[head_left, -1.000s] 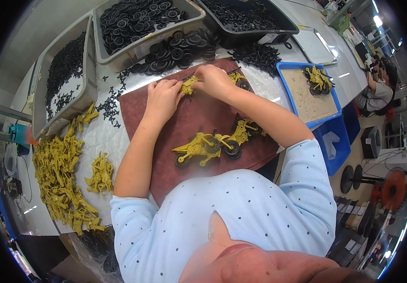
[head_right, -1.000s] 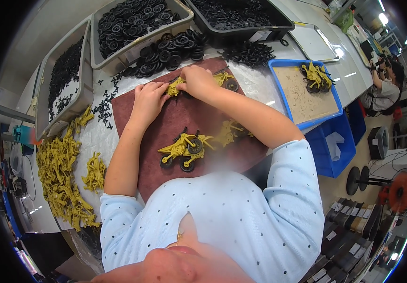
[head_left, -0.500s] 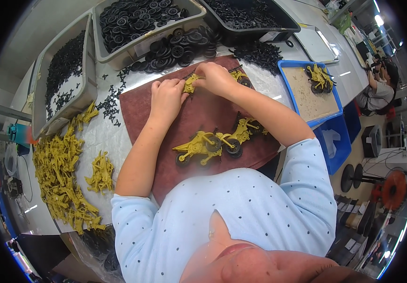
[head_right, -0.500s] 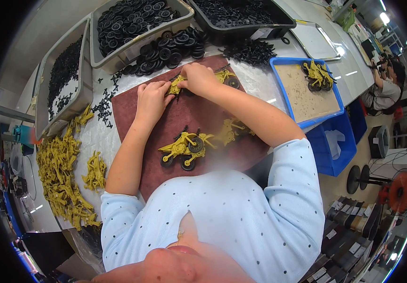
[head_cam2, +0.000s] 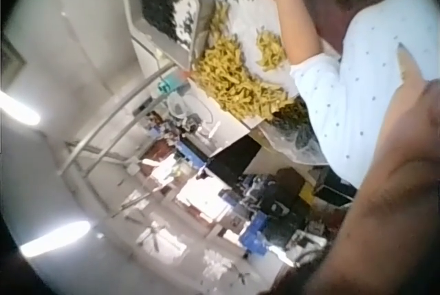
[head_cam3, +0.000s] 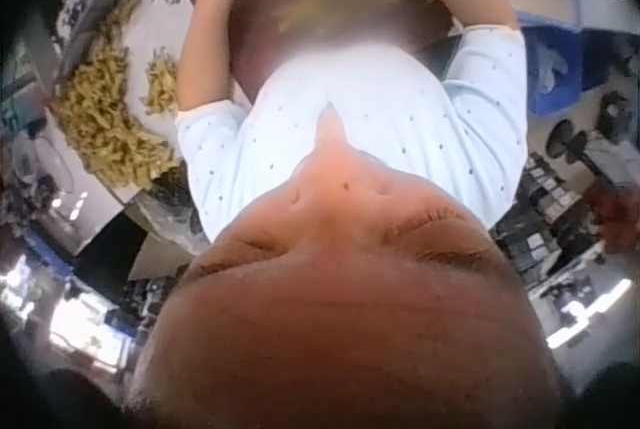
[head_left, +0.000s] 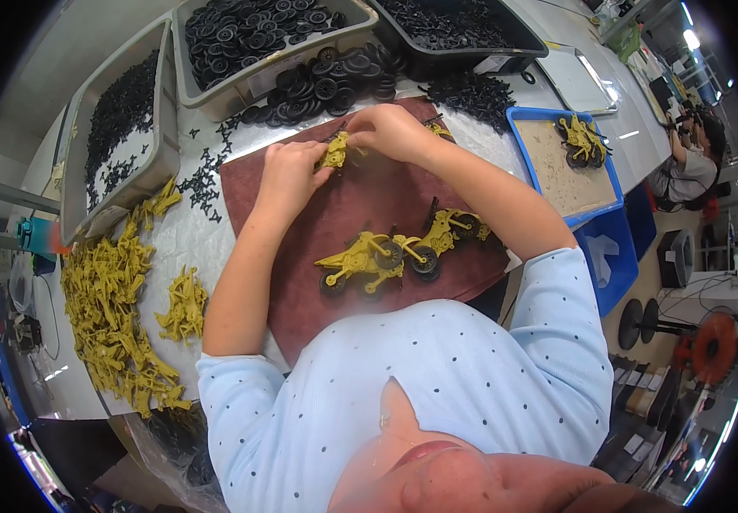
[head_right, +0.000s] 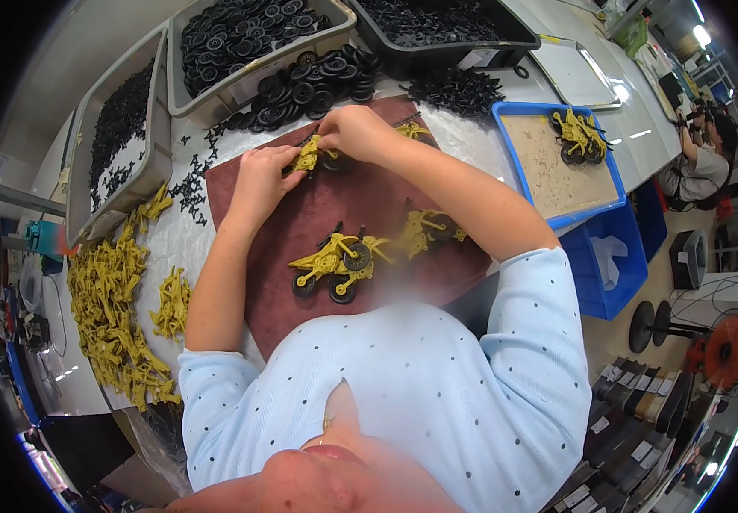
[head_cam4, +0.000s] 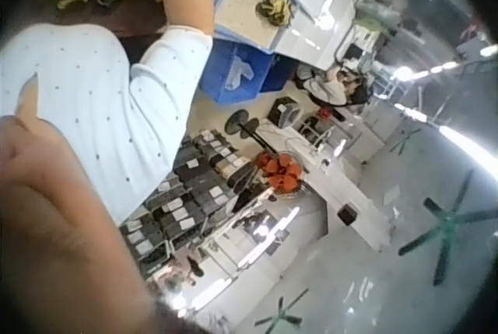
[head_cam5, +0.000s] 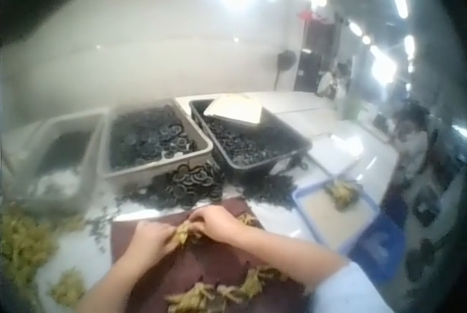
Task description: The person assembles toy motorcycles by attaching frame pieces, handlebars, and wheels together by hand, then places the assembled toy motorcycles onto a tray.
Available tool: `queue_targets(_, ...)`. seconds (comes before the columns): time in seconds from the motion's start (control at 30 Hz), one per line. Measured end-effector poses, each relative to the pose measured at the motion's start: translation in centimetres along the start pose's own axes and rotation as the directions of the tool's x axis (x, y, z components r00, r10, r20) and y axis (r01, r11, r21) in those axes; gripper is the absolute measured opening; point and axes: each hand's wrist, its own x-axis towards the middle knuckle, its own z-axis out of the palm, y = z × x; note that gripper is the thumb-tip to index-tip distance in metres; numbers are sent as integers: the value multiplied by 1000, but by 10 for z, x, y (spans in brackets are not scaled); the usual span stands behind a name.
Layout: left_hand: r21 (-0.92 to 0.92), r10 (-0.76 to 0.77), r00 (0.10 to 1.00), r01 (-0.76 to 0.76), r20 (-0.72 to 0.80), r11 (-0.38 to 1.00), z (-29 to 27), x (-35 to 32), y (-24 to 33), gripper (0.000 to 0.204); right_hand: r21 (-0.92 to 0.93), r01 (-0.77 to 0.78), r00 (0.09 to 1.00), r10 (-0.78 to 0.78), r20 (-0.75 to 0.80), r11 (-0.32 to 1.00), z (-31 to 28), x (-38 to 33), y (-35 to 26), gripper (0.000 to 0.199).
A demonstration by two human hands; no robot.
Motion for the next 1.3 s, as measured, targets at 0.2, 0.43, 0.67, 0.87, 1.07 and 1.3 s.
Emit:
queue_targets(0.2,93,-81,996,77,37,993,-30,-46,14,28,9,-45,989,43,141,999,0,-11,-22,29)
queue_targets(0.43,30,-188,977,192,-101,981,-14,-87,11,34,27,50,974,-54,219,998,30,-30,-45,46)
queue_targets(0.67,-9,-166,981,166,-104,986,-13,-88,3,39,-21,22,965,-15,261,1000,53,-20,-56,45)
queue_targets(0.87,-5,-186,977,187,-101,982,-16,-88,6,37,-82,-25,977,41,208,996,60,-22,-63,45)
queue_targets(1.07,103,-175,978,187,-117,977,-18,-88,18,36,-192,-16,984,49,170,981,56,-24,-71,41)
queue_targets(1.3,90,-158,984,166,-81,982,-13,-90,13,35,-168,0,987,27,161,986,64,-26,-68,42)
